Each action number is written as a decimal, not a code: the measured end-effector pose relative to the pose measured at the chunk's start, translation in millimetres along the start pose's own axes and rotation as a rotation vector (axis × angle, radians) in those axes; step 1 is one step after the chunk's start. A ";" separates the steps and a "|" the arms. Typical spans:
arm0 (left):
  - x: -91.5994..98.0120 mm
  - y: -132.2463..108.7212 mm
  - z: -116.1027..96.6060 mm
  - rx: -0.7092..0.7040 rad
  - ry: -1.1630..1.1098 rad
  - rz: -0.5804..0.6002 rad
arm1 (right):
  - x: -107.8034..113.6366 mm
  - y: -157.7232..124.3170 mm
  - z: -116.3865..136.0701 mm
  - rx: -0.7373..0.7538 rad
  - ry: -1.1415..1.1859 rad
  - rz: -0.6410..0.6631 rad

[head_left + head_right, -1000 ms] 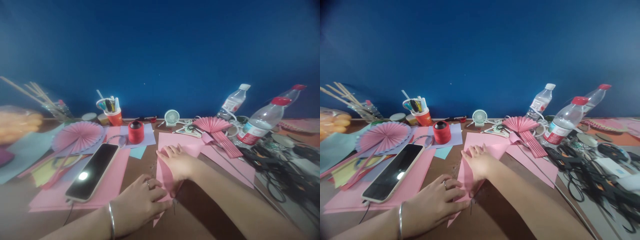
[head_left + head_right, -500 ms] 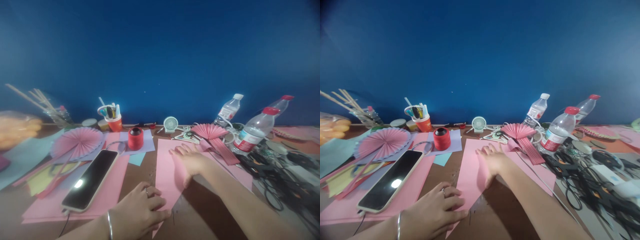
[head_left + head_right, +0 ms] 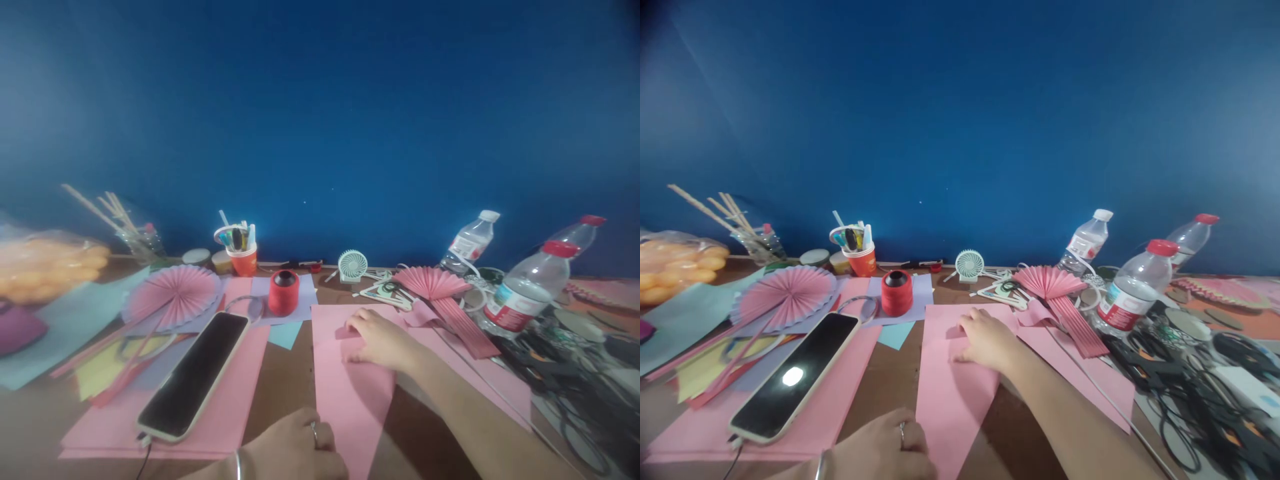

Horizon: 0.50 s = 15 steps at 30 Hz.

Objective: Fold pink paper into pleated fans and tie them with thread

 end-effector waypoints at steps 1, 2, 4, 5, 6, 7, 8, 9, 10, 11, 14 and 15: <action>-1.6 0.2 4.4 0.037 -0.001 0.019 | -0.8 0.7 1.5 -0.003 -0.016 -0.013; -1.3 0.1 11.3 0.097 -0.001 0.038 | -1.8 1.3 2.4 -0.005 -0.031 -0.021; 2.1 -4.0 33.4 0.295 -0.025 0.079 | -2.7 2.3 3.6 0.005 -0.053 -0.037; 3.9 -8.3 45.4 0.405 -0.045 0.100 | -2.5 2.7 3.9 0.012 -0.060 -0.046; 5.5 -13.4 55.8 0.503 -0.065 0.115 | -1.9 3.0 4.0 0.018 -0.067 -0.056; 6.8 -18.2 64.1 0.580 -0.080 0.123 | -1.1 3.1 4.0 0.023 -0.075 -0.065; 8.0 -22.0 70.2 0.635 -0.087 0.122 | -0.3 3.3 4.2 0.028 -0.083 -0.073; 8.8 -24.5 74.3 0.668 -0.091 0.114 | 0.3 3.4 4.6 0.035 -0.090 -0.080; 9.2 -25.8 76.9 0.686 -0.090 0.102 | 0.9 3.5 5.0 0.040 -0.094 -0.086; 9.4 -26.4 78.8 0.697 -0.086 0.089 | 1.3 3.6 5.2 0.043 -0.098 -0.092; 9.1 -25.5 81.3 0.709 -0.072 0.061 | 2.2 4.2 5.7 0.051 -0.097 -0.114; 9.7 -24.8 81.6 0.710 -0.067 0.055 | 2.1 4.5 5.6 0.053 -0.095 -0.119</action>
Point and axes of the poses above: each hand's wrist, its own y-axis towards the middle knuckle, its own x-axis out of the back of the hand, z = x × y, the point moved 10 cm from there along y, towards the middle knuckle
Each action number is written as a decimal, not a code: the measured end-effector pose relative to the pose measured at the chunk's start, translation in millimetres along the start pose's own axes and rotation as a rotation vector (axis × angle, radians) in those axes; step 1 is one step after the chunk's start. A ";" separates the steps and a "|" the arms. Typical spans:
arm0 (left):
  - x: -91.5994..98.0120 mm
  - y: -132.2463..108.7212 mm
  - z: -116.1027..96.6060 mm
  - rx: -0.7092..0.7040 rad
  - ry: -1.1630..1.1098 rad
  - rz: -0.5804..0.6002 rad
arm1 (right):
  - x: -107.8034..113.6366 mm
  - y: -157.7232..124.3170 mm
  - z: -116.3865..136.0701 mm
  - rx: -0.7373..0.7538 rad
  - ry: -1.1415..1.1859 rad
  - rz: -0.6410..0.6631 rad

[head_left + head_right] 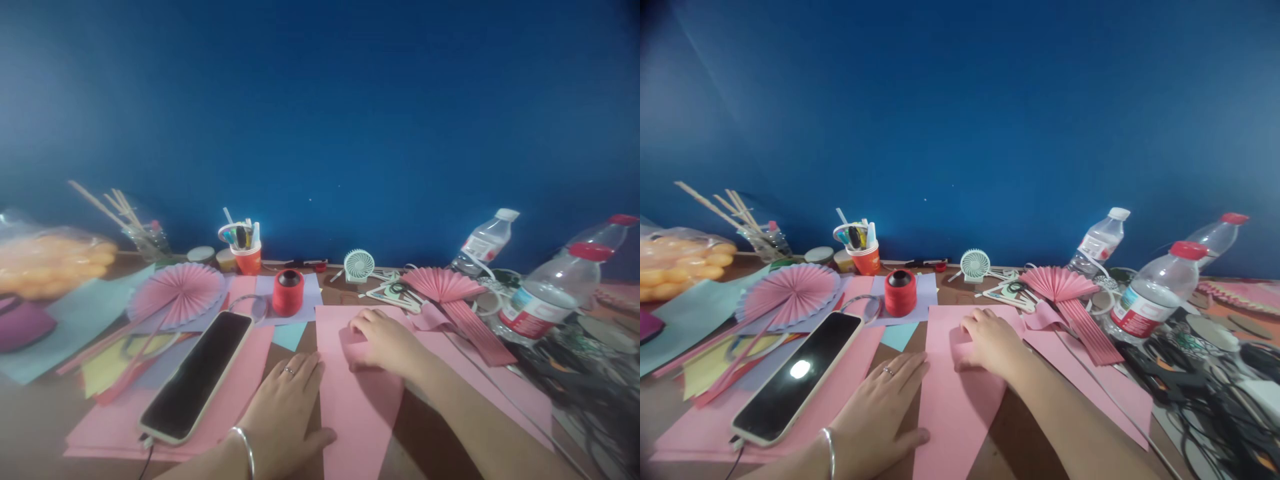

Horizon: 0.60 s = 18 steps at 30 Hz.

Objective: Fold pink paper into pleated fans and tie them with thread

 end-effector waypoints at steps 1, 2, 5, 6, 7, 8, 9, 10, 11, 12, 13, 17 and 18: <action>1.0 0.5 -0.4 0.001 0.001 -0.008 | -0.4 0.3 -0.1 0.002 0.001 -0.002; 2.2 0.8 -0.8 0.001 0.002 -0.013 | -1.0 0.6 -0.2 0.004 0.000 -0.003; 4.9 1.2 -1.3 0.010 0.002 -0.017 | -2.0 1.5 -1.1 0.008 -0.008 -0.005; 5.5 1.3 -1.6 0.010 0.004 -0.016 | -2.0 1.7 -1.3 0.010 -0.009 -0.006; 6.0 1.4 -2.0 0.009 0.006 -0.015 | -2.0 1.8 -1.4 0.014 -0.007 -0.006; 6.3 1.5 -2.5 0.006 0.009 -0.014 | -1.8 1.8 -1.5 0.018 -0.004 -0.005; 6.5 1.6 -3.0 0.004 0.011 -0.012 | -1.7 1.7 -1.5 0.021 0.000 -0.004; 6.7 1.6 -3.3 0.002 0.012 -0.009 | -1.6 1.6 -1.7 0.023 0.004 -0.003; 6.9 1.6 -3.3 0.003 0.013 -0.006 | -1.6 1.5 -2.0 0.024 0.007 -0.002; 6.9 1.6 -3.4 0.003 0.013 0.001 | -1.7 1.5 -2.5 0.023 0.009 -0.002; 6.8 1.5 -3.5 0.000 0.016 0.007 | -2.1 1.6 -2.9 0.022 0.011 -0.001; 7.4 1.6 -5.2 -0.032 0.030 0.016 | -3.9 2.4 -3.3 0.021 0.011 0.007; 7.9 1.8 -5.3 -0.037 0.032 0.012 | -4.1 2.6 -2.9 0.021 0.011 0.012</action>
Point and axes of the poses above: each hand's wrist, its own y-axis towards the middle knuckle, its own x-axis out of the back of the hand, z = x × y, the point moved 10 cm from there along y, towards the middle knuckle
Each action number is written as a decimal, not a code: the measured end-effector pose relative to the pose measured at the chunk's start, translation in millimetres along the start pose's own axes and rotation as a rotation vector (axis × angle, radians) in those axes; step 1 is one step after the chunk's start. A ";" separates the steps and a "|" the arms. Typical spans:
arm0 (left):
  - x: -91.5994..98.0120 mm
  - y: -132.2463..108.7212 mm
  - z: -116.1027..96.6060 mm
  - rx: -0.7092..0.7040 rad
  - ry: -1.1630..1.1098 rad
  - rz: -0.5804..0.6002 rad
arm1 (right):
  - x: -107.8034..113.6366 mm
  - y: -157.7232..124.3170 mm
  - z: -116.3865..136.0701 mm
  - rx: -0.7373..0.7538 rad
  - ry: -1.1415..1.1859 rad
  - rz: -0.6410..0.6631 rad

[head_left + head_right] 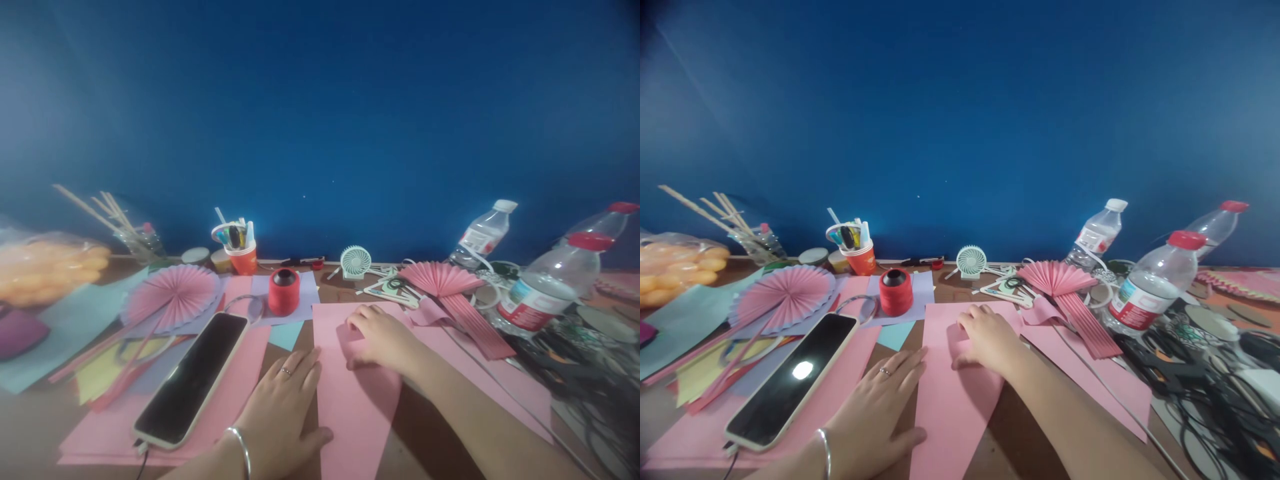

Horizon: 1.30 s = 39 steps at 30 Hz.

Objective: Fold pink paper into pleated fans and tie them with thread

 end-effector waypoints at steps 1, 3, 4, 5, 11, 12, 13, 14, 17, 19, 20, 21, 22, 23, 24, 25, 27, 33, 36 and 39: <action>0.6 0.3 0.2 0.000 0.003 -0.005 | 0.3 0.2 0.2 -0.002 -0.001 0.004; 0.9 1.1 0.9 0.006 0.009 -0.002 | 1.6 0.2 0.6 -0.003 -0.006 0.016; 0.6 1.5 1.6 0.013 0.012 0.004 | 2.0 0.1 0.2 -0.005 -0.010 0.026; 0.1 1.8 2.2 0.020 0.015 0.011 | 2.2 -0.2 -0.7 -0.009 -0.015 0.037; 1.4 2.5 4.8 0.030 0.019 0.003 | 2.2 -5.7 -12.4 -0.035 -0.052 0.083; 2.0 2.4 4.9 0.029 0.019 0.001 | 3.1 -7.5 -12.8 -0.031 -0.051 0.077; 2.5 2.3 4.6 0.026 0.018 0.000 | 4.1 -9.6 -12.3 -0.025 -0.048 0.070; 3.4 2.3 4.0 0.022 0.018 -0.002 | 5.0 -12.2 -11.1 -0.019 -0.044 0.065; 6.5 2.3 1.1 0.003 0.021 -0.011 | 4.0 -22.6 -3.3 0.010 -0.005 0.082; 7.8 2.5 0.1 -0.001 0.027 -0.014 | 1.6 -30.6 2.8 0.025 0.046 0.111; 7.8 2.6 0.0 -0.001 0.031 -0.012 | 0.7 -34.3 4.7 0.022 0.074 0.121; 7.7 2.7 -0.1 -0.001 0.035 -0.012 | 0.2 -37.4 5.6 0.014 0.100 0.125; 7.3 2.7 -0.1 -0.002 0.039 -0.011 | -0.1 -39.9 5.9 0.003 0.121 0.126; 6.7 2.8 0.1 -0.003 0.043 -0.011 | -0.2 -41.6 5.9 -0.006 0.136 0.123; 5.9 2.8 0.6 -0.002 0.048 -0.013 | -0.9 -42.7 6.1 -0.006 0.146 0.124; 5.0 2.8 1.4 0.001 0.054 -0.015 | -1.7 -43.1 6.4 0.000 0.147 0.124; 3.1 2.9 3.0 0.000 0.071 -0.023 | -3.2 -42.2 4.5 0.019 0.122 0.116; -1.3 4.1 2.3 -0.052 0.105 -0.038 | -0.8 -41.6 -58.2 -0.184 -0.068 0.070; -1.6 4.2 3.7 -0.044 0.102 -0.031 | 11.4 -48.1 -99.1 -0.335 -0.146 -0.014; -0.3 4.4 4.4 -0.040 0.109 -0.040 | 19.9 -57.5 -128.8 -0.463 -0.181 -0.074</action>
Point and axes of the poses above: each hand's wrist, its own y-axis towards the middle knuckle, its own x-axis out of the back of the hand, z = x × y, the point moved 10 cm from there along y, towards the middle knuckle
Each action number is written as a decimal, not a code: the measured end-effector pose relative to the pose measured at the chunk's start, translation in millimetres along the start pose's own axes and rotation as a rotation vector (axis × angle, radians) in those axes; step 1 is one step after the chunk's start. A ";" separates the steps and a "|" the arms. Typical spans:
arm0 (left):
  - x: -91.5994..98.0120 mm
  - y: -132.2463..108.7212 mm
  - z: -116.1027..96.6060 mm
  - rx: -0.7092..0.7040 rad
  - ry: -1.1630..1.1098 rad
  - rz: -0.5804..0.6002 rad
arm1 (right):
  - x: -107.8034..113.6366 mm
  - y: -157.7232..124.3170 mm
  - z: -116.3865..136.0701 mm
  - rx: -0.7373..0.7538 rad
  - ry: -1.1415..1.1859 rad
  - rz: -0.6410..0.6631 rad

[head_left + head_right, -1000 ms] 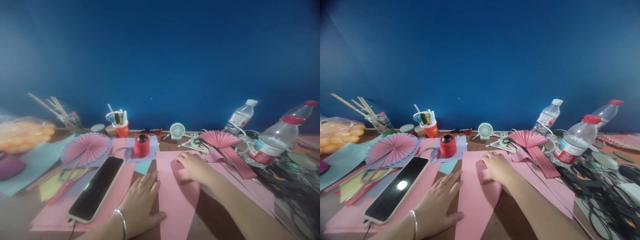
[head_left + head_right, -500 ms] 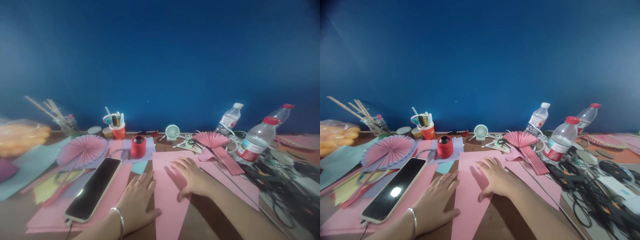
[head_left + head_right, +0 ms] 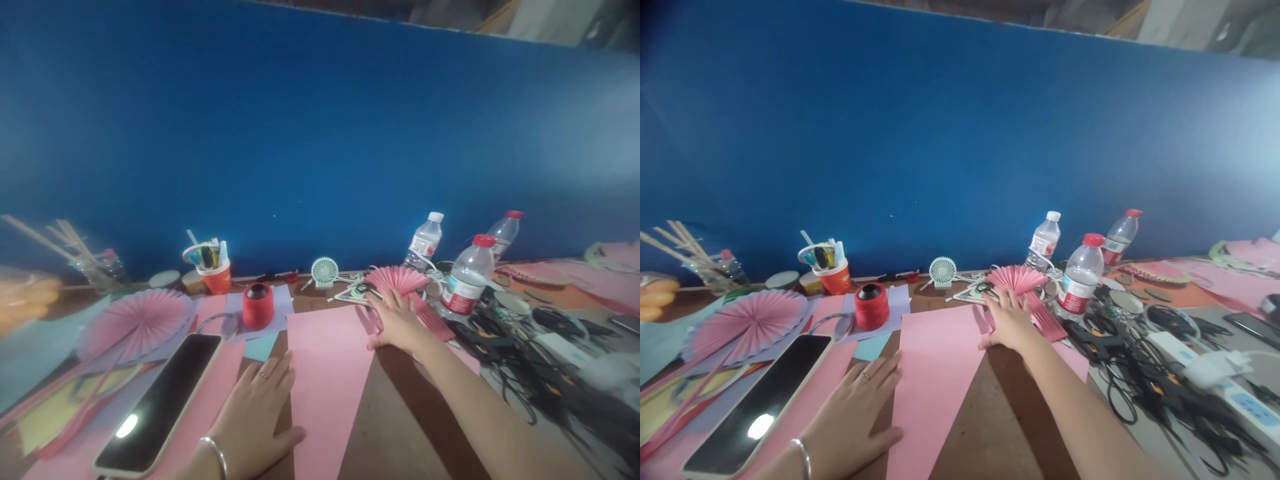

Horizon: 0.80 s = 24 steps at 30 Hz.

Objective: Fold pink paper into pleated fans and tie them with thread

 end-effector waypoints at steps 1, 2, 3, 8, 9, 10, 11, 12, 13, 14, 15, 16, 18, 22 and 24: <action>0.4 0.1 -0.2 -0.003 0.003 -0.005 | 2.7 0.3 -7.9 -0.033 -0.008 -0.030; 0.6 0.2 -0.3 -0.006 0.008 -0.009 | 6.9 -0.1 -14.1 -0.056 -0.016 -0.069; 0.5 0.2 -0.6 -0.010 0.013 -0.012 | 12.1 -1.0 -18.8 -0.072 -0.019 -0.112; -4.1 -0.6 1.1 -0.006 0.026 -0.001 | 37.7 -8.5 -7.1 -0.001 0.156 -0.246; -4.8 -1.0 1.6 -0.004 0.024 -0.003 | 41.1 -11.0 5.3 0.050 0.233 -0.249; -5.0 -1.3 2.1 -0.002 0.021 -0.006 | 43.4 -14.4 20.8 0.108 0.320 -0.245; -4.8 -1.7 2.6 0.003 0.018 -0.011 | 42.9 -18.4 38.8 0.165 0.397 -0.216; -3.9 -2.2 3.0 0.010 0.014 -0.016 | 40.6 -23.7 60.2 0.238 0.439 -0.175; -2.5 -2.8 2.8 0.016 0.008 -0.018 | 36.8 -30.5 82.9 0.319 0.446 -0.129; -0.4 -3.5 2.0 0.021 0.002 -0.020 | 30.3 -37.9 104.8 0.394 0.434 -0.069; 2.4 -4.3 0.4 0.024 -0.005 -0.021 | 20.6 -46.2 125.6 0.475 0.408 0.017; 5.5 -5.2 -2.3 0.022 -0.012 -0.020 | 11.6 -53.5 141.0 0.529 0.380 0.084; 11.7 -6.8 -8.2 0.019 -0.026 -0.022 | -3.3 -63.2 158.1 0.583 0.324 0.173; 13.3 -9.7 -11.8 0.042 -0.027 -0.021 | -16.6 -63.8 160.3 0.588 0.283 0.208; 7.8 -10.6 -9.8 0.046 -0.034 -0.003 | -19.3 -62.2 158.7 0.589 0.289 0.210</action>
Point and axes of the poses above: each hand's wrist, its own y-axis towards the middle knuckle, its own x-axis out of the back of the hand, z = x × y, the point moved 10 cm from there along y, towards the middle knuckle
